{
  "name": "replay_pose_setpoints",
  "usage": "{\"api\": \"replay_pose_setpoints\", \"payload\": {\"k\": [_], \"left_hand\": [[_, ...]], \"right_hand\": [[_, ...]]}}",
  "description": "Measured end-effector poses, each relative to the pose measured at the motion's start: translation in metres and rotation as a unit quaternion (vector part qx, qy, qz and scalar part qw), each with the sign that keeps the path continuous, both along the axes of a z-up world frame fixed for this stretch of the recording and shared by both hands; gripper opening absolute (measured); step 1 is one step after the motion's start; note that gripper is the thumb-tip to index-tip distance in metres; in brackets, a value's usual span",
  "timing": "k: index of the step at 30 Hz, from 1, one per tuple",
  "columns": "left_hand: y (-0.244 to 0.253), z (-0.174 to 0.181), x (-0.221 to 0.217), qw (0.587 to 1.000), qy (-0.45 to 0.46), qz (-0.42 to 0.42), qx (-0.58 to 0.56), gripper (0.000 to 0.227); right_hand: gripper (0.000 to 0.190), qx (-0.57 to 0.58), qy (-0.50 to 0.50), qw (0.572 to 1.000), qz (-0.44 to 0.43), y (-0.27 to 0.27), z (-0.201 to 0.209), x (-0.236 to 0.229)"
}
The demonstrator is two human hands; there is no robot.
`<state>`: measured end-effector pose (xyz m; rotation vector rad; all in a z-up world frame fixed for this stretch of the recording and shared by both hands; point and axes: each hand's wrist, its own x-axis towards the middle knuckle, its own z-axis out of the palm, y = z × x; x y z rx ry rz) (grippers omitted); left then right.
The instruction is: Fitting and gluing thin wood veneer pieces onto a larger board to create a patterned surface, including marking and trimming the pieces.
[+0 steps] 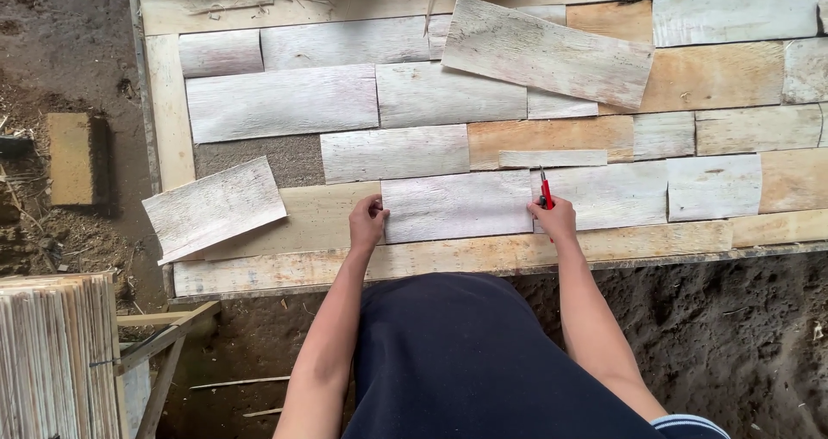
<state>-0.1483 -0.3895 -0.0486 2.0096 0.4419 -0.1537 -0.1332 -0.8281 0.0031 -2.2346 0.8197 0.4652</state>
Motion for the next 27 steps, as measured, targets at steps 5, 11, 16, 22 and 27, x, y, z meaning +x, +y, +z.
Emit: {"api": "replay_pose_setpoints", "payload": {"k": [5,11,16,22,27], "left_hand": [[0.0,0.018,0.001,1.0,-0.008,0.027,0.006,0.034],[0.015,0.036,-0.006,0.999,0.004,0.037,0.018,0.022],[0.035,0.047,-0.015,0.997,0.014,0.066,0.036,0.018],[0.055,0.04,-0.03,0.994,0.014,0.101,0.037,0.014],[0.076,0.037,-0.038,0.992,0.003,0.111,0.062,0.015]], "right_hand": [[0.023,-0.067,-0.112,0.991,0.014,0.0,0.013,0.018],[0.049,-0.081,-0.128,0.977,0.15,-0.003,0.063,0.068],[0.057,-0.085,-0.077,0.967,0.229,-0.021,0.048,0.095],[0.053,-0.127,-0.07,0.952,0.27,-0.044,0.011,0.108],[0.051,-0.121,-0.124,0.961,0.217,-0.057,0.026,0.099]]}}
